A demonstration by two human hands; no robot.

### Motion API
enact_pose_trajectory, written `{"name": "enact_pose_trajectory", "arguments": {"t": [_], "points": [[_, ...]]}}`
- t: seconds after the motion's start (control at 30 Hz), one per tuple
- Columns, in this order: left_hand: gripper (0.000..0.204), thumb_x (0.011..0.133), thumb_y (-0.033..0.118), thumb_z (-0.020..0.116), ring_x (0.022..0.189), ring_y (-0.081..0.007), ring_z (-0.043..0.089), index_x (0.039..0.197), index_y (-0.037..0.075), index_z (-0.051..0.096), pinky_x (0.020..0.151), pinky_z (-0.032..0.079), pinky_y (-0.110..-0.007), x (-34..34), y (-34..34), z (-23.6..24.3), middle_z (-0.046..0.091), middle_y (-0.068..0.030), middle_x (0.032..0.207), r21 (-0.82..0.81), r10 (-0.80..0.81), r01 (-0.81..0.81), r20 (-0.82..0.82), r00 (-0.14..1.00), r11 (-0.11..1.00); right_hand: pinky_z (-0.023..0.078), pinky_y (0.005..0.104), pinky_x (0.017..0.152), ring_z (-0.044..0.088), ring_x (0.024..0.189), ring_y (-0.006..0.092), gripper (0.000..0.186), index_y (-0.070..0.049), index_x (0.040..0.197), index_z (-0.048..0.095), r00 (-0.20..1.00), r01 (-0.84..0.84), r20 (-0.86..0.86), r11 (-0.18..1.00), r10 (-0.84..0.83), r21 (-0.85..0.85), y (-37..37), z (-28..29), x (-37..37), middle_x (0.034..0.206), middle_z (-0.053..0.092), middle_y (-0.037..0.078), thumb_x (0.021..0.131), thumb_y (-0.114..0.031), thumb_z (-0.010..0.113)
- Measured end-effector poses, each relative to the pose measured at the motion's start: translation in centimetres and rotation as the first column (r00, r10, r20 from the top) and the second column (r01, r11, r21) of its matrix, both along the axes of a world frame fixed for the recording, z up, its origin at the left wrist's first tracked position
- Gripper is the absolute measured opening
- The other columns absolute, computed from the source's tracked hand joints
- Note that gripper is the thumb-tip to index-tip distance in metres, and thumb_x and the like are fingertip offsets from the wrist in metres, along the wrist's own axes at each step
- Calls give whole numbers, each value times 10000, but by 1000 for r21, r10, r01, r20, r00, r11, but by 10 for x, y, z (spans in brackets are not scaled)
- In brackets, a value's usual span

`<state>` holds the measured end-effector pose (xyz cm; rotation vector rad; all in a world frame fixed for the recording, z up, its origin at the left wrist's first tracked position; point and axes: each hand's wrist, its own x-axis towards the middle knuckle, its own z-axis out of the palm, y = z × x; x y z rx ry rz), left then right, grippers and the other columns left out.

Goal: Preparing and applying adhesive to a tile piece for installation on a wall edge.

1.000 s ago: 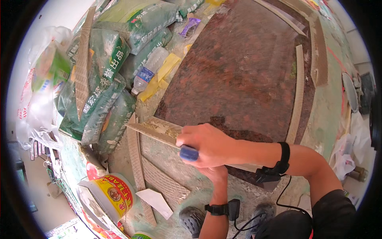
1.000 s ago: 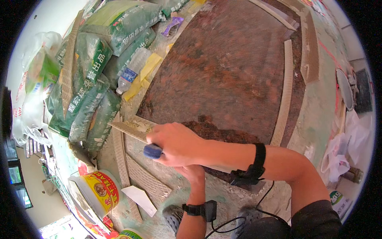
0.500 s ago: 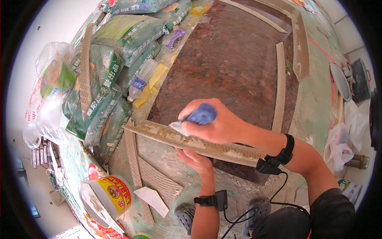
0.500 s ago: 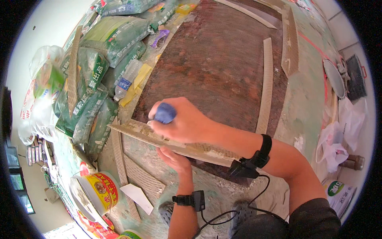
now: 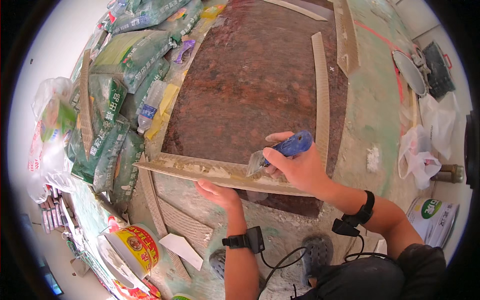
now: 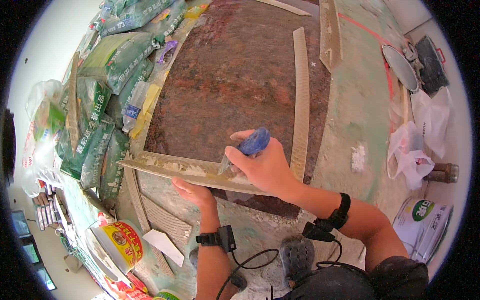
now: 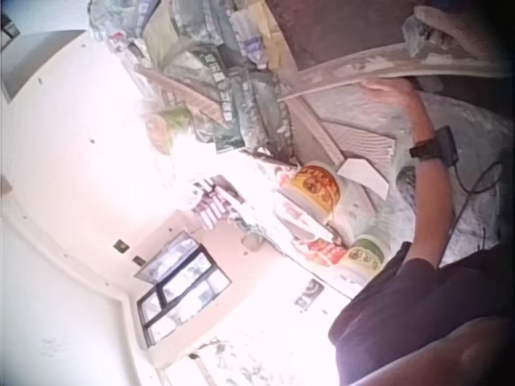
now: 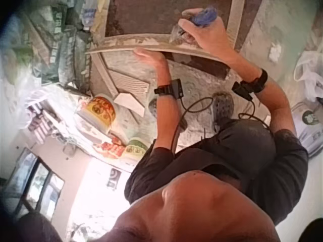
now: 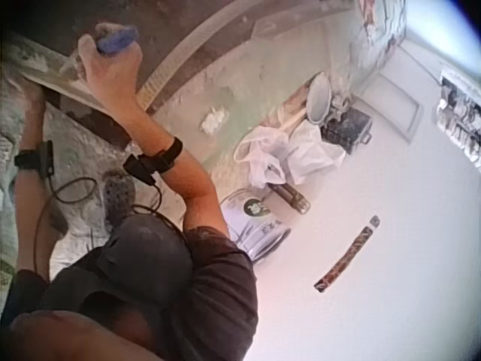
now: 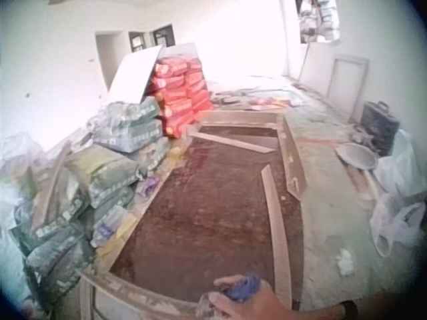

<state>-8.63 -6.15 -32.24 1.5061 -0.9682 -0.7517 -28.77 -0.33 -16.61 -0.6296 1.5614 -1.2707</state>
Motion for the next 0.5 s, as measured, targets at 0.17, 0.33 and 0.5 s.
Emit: {"name": "enact_pose_trajectory", "arguments": {"t": [0.17, 0.33, 0.5], "points": [[716, 1125, 537, 359, 1217, -338, 592, 1451, -91, 468, 1034, 508, -455, 0, 0, -1, 555, -256, 1405, 1, 38, -38, -18, 999, 999, 623, 330, 626, 748, 707, 193, 250, 0, 1040, 654, 915, 253, 327, 967, -237, -7, 15, -2, -3, 814, 715, 85, 943, -189, 788], [702, 1128, 518, 374, 1209, -328, 603, 1463, -92, 465, 1033, 513, -450, 2, -4, -5, 578, -248, 1386, -3, 48, -48, 26, 999, 999, 645, 350, 665, 764, 762, 209, 284, 4, 1052, 677, 910, 211, 358, 977, -210, 35, 34, 1, -18, 927, 727, 115, 950, -228, 806], [687, 1133, 501, 371, 1189, -319, 605, 1467, -93, 459, 1024, 510, -446, 2, -4, -9, 584, -242, 1378, -36, 51, -49, 64, 997, 998, 492, 286, 602, 637, 657, 125, 347, -14, 889, 754, 967, 253, -22, 967, -253, -10, 41, -18, -1, 815, 692, 35, 884, -337, 882]]}}
